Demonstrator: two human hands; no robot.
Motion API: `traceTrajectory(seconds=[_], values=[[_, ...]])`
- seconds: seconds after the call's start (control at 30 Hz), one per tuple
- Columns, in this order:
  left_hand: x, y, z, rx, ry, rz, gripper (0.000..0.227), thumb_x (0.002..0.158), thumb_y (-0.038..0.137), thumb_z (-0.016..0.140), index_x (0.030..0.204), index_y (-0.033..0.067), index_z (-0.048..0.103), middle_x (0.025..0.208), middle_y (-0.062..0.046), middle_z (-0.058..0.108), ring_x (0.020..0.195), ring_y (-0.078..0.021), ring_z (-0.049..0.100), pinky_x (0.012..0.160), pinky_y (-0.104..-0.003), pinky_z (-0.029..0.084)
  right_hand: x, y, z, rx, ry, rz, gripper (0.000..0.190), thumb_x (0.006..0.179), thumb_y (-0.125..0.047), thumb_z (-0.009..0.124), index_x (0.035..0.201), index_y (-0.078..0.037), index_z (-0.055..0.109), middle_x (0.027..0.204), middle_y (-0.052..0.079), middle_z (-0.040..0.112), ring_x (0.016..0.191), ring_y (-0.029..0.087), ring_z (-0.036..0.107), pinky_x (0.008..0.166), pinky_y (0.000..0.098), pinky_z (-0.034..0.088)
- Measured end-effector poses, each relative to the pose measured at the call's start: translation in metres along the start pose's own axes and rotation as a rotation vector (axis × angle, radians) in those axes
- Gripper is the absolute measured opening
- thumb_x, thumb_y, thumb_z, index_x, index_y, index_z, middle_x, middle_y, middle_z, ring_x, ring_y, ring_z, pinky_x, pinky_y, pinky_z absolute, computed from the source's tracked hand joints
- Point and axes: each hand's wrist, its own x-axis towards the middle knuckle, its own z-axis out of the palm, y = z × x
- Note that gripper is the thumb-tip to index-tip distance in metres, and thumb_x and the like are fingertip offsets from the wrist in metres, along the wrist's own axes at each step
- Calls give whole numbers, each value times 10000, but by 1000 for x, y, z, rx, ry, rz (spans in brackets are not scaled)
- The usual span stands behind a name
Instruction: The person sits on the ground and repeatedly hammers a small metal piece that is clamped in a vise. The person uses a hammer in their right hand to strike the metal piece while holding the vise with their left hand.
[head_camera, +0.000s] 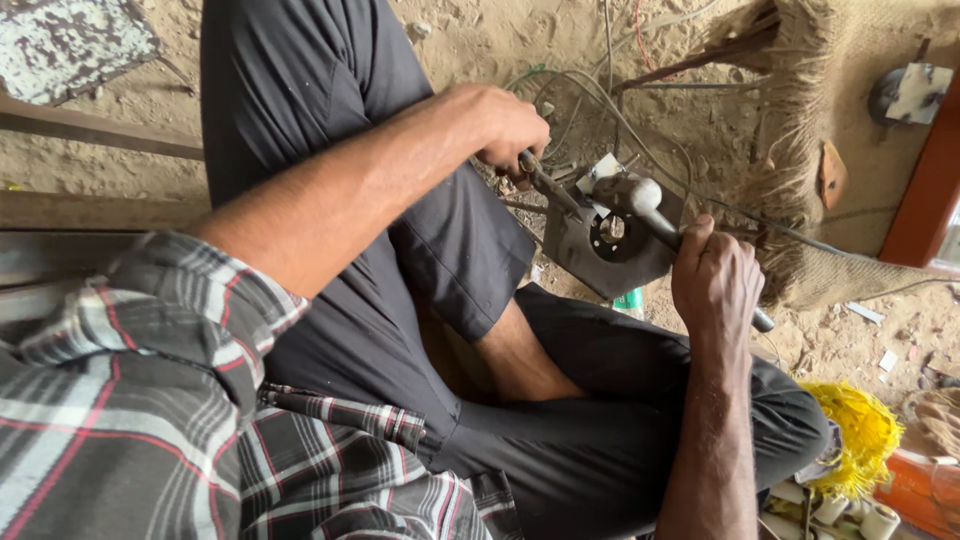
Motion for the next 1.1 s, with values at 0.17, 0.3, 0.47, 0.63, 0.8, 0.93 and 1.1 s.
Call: traceTrajectory(seconds=[0.17,0.3,0.47,0.63,0.8,0.93,1.1], values=[[-16,16,-9,122,88,-2,180,932,196,729,1099,188,797,1045,-72,775,928,-276,726,736,-485,589,-1,-2,-5,-36,77,-117,656,1180,-293,447,607,-8,592,529,138,497,451,267,474,490,461,421],[-16,25,-21,257,67,-44,178,899,162,776,1060,95,811,1094,-95,791,959,-275,734,762,-445,588,-1,-12,-8,9,-14,-11,644,1171,-300,431,615,-16,589,496,144,493,389,273,459,460,453,409],[6,14,-16,162,-173,-29,265,915,283,766,1100,94,777,1104,-104,767,964,-260,703,821,-444,555,-4,-5,-10,-28,36,-61,650,1184,-305,437,628,-2,583,521,160,494,412,274,461,481,446,416],[13,5,-8,53,-288,-101,225,945,174,714,1103,25,773,1073,-138,748,908,-246,683,785,-414,634,-1,-5,-6,-73,109,-204,617,1191,-282,440,660,-29,626,510,131,496,472,266,485,477,445,418],[-5,22,-20,247,-125,-92,205,949,235,724,1067,69,748,1015,-118,736,871,-241,704,750,-437,602,-3,-6,-10,-10,15,-54,630,1170,-299,427,652,14,602,533,185,513,429,291,490,503,453,432],[-32,19,-10,324,129,19,454,962,445,722,929,-6,757,924,-125,744,767,-260,701,670,-429,615,-2,-7,-10,-17,18,-44,610,1150,-303,430,657,2,616,531,201,536,433,317,514,474,459,423],[-33,25,1,239,289,-20,79,830,111,763,860,38,753,891,-130,749,768,-262,714,671,-440,610,-1,2,-5,1,95,-19,639,1130,-346,440,617,-11,621,533,181,539,445,289,507,517,448,418]])
